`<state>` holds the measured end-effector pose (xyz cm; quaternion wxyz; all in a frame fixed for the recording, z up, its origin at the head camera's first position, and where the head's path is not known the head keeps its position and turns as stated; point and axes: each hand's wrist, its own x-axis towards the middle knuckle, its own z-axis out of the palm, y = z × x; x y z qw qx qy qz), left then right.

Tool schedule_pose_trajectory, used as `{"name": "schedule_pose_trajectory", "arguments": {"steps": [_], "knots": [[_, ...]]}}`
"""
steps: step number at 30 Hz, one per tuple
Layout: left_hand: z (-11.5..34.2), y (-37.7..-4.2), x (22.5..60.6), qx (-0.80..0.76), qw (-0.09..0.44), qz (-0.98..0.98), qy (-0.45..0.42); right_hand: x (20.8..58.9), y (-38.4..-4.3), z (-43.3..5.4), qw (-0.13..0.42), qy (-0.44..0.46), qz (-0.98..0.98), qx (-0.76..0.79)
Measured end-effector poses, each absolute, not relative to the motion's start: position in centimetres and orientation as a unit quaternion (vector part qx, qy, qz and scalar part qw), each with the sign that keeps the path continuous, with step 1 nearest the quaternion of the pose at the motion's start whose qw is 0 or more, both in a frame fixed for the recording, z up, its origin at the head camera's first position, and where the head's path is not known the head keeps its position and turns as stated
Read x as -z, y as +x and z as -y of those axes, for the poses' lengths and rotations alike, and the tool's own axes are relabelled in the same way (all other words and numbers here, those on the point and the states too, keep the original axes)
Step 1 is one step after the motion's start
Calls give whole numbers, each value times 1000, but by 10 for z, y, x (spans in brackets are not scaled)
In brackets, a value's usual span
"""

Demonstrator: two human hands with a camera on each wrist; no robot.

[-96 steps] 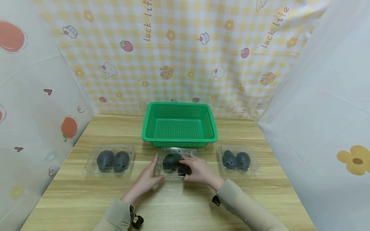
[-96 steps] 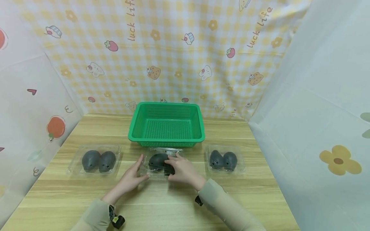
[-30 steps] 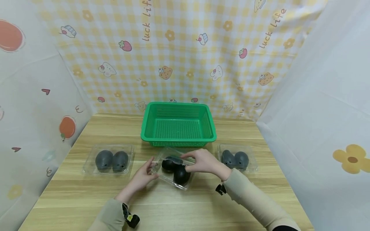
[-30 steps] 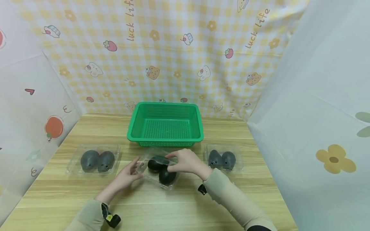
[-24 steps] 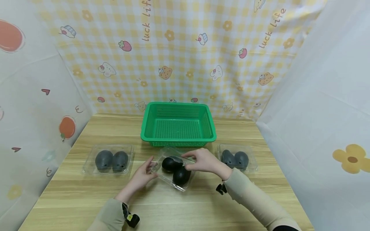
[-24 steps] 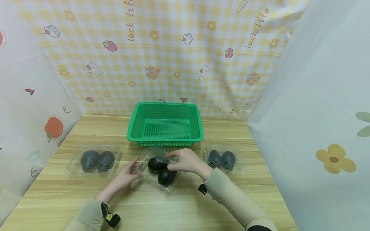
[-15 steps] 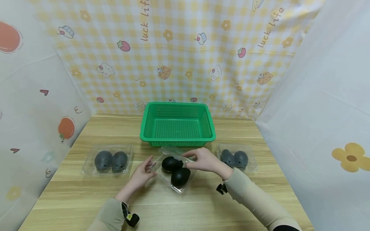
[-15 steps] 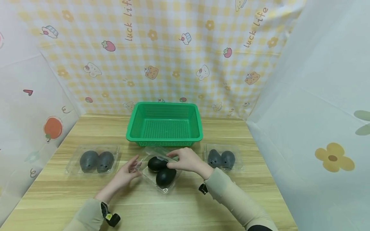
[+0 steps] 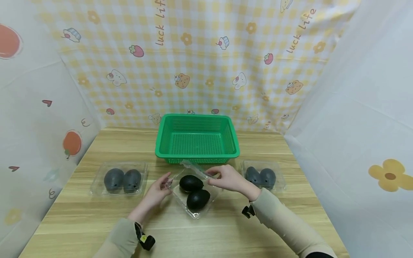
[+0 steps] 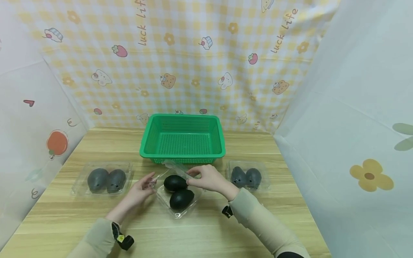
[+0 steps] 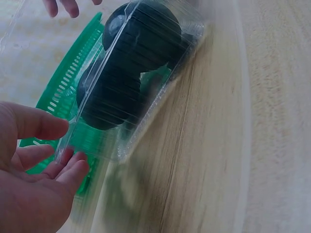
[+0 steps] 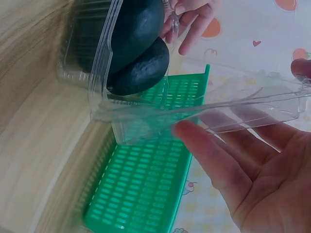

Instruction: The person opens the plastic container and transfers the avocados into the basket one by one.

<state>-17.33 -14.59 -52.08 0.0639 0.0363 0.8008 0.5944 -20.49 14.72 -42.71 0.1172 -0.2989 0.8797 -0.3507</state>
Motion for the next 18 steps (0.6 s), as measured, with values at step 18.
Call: {"name": "schedule_pose_trajectory", "arguments": {"steps": [18], "knots": [[151,-182,521,-586,55,-808,41,434,-201,-154,155,-250,-845,446]]}}
